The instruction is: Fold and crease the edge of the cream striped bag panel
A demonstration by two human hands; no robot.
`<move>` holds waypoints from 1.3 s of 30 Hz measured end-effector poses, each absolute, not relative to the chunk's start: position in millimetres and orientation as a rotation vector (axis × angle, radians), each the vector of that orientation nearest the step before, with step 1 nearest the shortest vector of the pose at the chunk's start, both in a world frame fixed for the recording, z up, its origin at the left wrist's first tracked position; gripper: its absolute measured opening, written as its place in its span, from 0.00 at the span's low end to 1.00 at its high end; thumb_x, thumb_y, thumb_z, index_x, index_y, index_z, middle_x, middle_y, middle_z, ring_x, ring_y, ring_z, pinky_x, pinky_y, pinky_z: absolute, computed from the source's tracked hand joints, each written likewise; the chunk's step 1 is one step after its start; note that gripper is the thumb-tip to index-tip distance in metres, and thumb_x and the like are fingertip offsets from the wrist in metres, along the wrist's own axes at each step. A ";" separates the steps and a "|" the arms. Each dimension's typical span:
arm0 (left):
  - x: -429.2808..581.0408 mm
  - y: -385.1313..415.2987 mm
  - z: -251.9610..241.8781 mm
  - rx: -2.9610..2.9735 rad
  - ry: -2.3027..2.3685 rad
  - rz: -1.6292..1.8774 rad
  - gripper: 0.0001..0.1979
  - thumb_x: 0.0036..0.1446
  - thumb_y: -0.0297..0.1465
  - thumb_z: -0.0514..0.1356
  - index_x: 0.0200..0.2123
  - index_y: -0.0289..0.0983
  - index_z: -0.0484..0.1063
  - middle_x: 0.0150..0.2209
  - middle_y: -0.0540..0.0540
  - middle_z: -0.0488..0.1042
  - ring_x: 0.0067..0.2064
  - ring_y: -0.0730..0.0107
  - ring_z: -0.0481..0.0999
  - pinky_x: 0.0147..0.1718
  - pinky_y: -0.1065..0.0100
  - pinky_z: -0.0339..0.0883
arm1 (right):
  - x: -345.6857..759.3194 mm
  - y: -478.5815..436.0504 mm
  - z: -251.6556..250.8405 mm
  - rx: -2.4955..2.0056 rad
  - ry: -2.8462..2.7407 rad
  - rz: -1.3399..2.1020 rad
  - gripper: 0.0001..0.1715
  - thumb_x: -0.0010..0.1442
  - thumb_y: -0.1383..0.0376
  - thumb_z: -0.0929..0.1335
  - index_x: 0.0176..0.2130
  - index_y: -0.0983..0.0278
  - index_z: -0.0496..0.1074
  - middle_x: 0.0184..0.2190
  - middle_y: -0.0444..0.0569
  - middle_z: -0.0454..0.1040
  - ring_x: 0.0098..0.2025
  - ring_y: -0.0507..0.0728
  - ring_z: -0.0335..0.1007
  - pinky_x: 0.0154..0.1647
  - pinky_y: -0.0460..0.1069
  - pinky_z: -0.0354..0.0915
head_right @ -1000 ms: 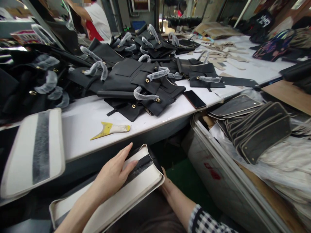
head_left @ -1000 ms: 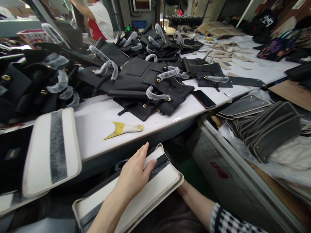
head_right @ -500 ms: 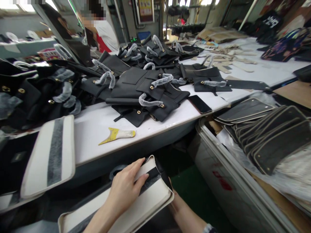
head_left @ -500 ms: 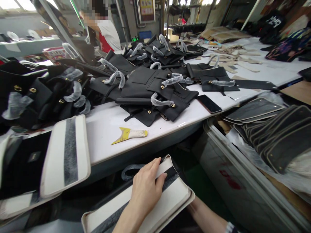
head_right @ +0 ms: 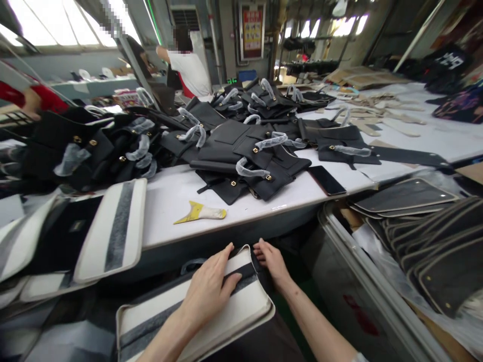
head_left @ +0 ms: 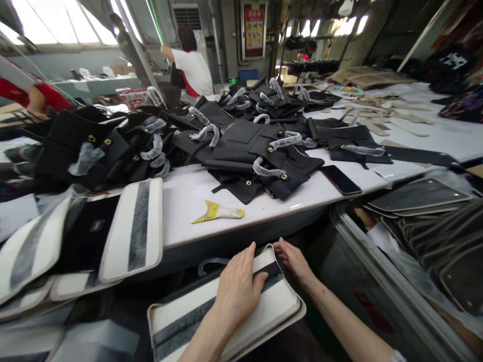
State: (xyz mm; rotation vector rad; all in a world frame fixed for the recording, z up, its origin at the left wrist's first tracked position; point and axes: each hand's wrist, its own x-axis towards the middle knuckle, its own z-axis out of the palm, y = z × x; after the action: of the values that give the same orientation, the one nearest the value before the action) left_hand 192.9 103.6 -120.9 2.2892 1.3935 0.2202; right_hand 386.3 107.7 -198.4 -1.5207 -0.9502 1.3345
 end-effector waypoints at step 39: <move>173.5 47.1 -113.6 2.478 0.919 0.185 0.19 0.60 0.23 0.55 0.52 0.46 0.70 0.51 0.49 0.72 0.49 0.60 0.68 0.47 0.57 0.65 | 366.8 92.3 -136.6 -1.307 -2.291 0.496 0.19 0.67 0.68 0.62 0.55 0.67 0.70 0.53 0.53 0.73 0.55 0.60 0.65 0.60 0.57 0.64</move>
State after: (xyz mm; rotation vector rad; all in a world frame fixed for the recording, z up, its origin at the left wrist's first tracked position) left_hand 173.5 47.1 -113.6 2.4776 0.9185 0.1847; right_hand 366.8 92.3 -136.6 -1.3071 -2.2913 0.4956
